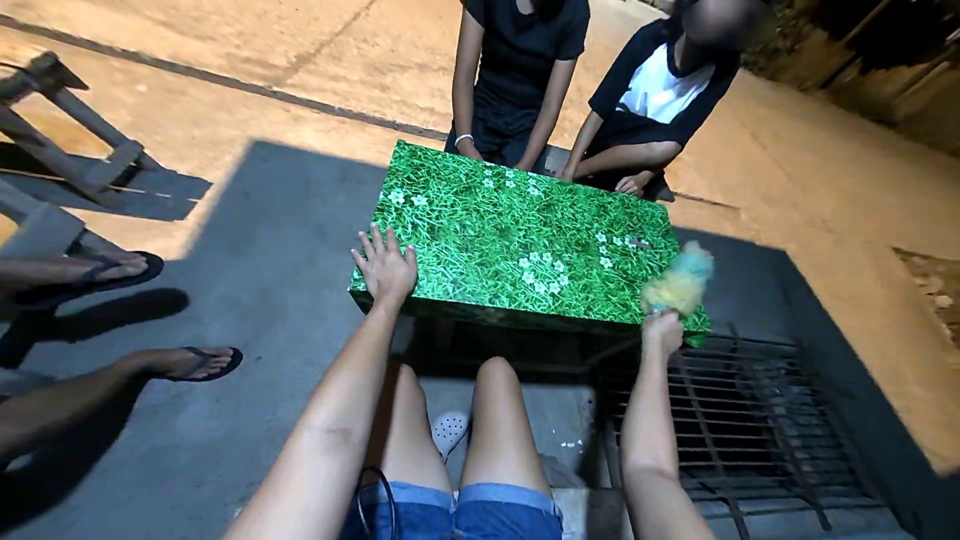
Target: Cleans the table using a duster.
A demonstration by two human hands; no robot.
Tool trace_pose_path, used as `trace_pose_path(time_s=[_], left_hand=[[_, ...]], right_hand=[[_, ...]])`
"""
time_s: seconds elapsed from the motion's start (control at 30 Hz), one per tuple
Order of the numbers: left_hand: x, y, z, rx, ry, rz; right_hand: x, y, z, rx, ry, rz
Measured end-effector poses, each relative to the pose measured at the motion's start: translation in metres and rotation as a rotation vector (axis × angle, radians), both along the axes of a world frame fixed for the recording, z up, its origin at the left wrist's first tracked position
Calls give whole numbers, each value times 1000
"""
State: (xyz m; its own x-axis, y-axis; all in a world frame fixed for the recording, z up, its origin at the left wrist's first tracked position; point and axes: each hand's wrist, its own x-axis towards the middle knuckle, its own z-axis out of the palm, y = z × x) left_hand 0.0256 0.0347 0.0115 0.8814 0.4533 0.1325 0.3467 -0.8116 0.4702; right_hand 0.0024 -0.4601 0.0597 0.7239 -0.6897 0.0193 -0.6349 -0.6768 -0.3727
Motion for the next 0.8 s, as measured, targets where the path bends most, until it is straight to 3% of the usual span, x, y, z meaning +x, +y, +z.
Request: trace_pose_path(time_s=[0.1,0.27,0.6,0.7,0.8], left_hand=[[-1,-1,1,-6,-49,24],[-5,-4,-1,4,-148,55],[-4,-1,-8,-1,-318,88],[-5,2,-10,-30,-367,70],[-9,2,-10,-60,-432,52]], right_hand=[[31,35,-1,-28,14,138],[50,142,4,-44,38,396],[14,355,9,-46,136,988],[-1,368,5,7,133,1190],[3,326,-5,429,-71,1347]])
